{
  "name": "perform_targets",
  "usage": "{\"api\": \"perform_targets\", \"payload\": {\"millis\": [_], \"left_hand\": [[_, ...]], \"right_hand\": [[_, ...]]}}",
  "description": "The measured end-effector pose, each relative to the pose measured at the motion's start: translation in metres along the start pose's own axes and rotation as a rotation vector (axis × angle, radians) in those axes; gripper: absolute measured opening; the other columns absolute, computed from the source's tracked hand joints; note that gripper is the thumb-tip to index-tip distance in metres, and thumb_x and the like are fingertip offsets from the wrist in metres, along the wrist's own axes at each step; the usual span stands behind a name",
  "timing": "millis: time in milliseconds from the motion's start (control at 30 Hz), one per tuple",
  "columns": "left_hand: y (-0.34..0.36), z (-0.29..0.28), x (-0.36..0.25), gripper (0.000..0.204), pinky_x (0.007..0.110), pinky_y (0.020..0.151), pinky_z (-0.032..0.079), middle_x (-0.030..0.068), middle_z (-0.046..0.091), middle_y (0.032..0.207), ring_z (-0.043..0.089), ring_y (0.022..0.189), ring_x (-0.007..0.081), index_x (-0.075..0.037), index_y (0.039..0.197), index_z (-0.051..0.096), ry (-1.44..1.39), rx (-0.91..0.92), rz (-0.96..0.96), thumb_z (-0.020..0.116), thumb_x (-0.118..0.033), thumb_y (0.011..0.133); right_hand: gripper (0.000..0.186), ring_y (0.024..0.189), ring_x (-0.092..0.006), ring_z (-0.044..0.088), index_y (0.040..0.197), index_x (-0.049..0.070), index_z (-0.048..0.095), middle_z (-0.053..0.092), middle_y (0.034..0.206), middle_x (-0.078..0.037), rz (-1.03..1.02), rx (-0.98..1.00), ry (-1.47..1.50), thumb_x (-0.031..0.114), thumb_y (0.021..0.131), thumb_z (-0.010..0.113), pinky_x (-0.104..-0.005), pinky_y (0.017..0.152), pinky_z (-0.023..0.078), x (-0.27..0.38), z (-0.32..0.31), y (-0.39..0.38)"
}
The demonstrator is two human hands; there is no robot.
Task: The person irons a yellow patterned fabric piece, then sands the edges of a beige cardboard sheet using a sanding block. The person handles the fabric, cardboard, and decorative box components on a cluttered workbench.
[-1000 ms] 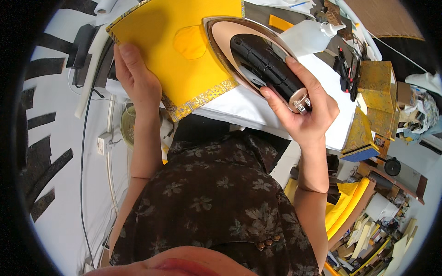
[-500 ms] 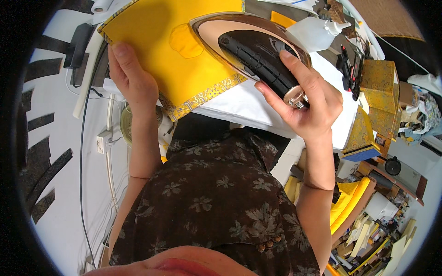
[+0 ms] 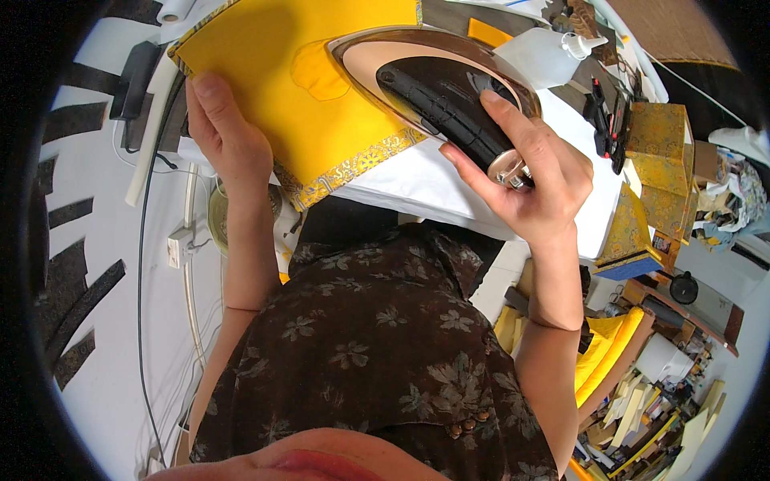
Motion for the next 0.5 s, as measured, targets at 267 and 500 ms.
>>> {"api": "perform_targets", "payload": {"millis": [267, 500], "left_hand": [[-0.0012, -0.0010, 0.0000, 0.032, 0.019, 0.067, 0.036, -0.0024, 0.052, 0.084, 0.042, 0.075, 0.0038, -0.002, 0.100, 0.052, 0.007, 0.001, -0.012, 0.046, -0.032, 0.105], [0.0004, 0.0004, -0.0012, 0.032, 0.019, 0.067, 0.035, -0.0027, 0.051, 0.082, 0.042, 0.075, 0.0038, -0.002, 0.100, 0.051, 0.007, -0.004, -0.010, 0.046, -0.033, 0.105]], "right_hand": [[0.054, 0.059, -0.0169, 0.066, 0.108, -0.001, 0.067, 0.074, 0.090, -0.010, 0.009, 0.041, 0.003, 0.020, 0.064, 0.091, -0.0252, 0.054, 0.054, 0.0026, 0.0004, -0.0011], [0.055, 0.052, -0.0140, 0.059, 0.111, 0.003, 0.069, 0.069, 0.073, -0.006, 0.001, 0.033, -0.044, 0.020, 0.063, 0.091, -0.0238, 0.049, 0.048, 0.0057, 0.0003, 0.0026]]}}
Point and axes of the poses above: each hand's wrist, its own y-axis towards the middle knuckle, its own z-axis out of the palm, x = y × z, the point moved 7 cm from there along y, towards the middle knuckle
